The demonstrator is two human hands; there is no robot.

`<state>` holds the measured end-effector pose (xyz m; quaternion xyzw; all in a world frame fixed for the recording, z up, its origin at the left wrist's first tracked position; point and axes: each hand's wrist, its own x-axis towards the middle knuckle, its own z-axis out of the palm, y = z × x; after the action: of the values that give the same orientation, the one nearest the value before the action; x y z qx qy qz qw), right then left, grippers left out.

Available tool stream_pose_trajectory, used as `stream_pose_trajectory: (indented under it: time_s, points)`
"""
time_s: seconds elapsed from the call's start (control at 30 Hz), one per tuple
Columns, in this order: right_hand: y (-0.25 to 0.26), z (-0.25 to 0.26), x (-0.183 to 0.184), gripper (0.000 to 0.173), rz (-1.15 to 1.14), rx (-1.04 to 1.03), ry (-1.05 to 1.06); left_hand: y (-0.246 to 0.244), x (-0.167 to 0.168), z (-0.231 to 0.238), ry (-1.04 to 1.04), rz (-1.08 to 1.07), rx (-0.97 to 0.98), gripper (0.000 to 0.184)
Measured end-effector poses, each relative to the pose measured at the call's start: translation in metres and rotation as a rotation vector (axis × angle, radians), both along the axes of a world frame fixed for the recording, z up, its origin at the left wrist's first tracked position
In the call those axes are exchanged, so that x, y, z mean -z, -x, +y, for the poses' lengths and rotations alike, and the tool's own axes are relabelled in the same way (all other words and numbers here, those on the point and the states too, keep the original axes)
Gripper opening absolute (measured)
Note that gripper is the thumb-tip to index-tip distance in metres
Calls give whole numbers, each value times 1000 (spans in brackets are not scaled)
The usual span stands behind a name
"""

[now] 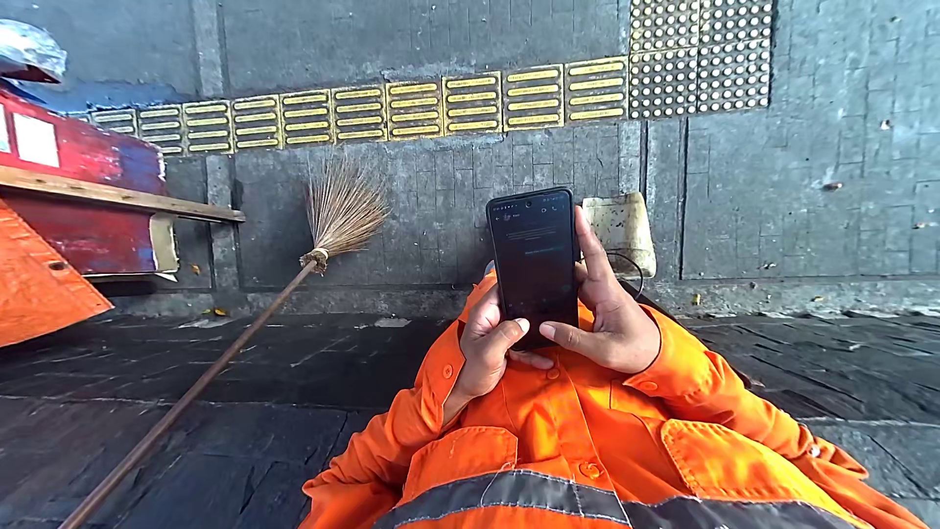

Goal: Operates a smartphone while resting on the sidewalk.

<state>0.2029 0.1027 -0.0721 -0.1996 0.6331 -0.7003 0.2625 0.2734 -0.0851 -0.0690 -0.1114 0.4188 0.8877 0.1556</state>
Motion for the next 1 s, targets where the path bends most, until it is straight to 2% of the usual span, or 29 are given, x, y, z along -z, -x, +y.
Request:
stream_pose_trajectory:
  time_s: [0.83,1.0]
  points:
    - [-3,3,-1,115,31,-10,-9,-3,0,0,50,41,21,39]
    - [-2,5,-1,117,95,-26,-29,-1,-1,-2,36,77,14,40]
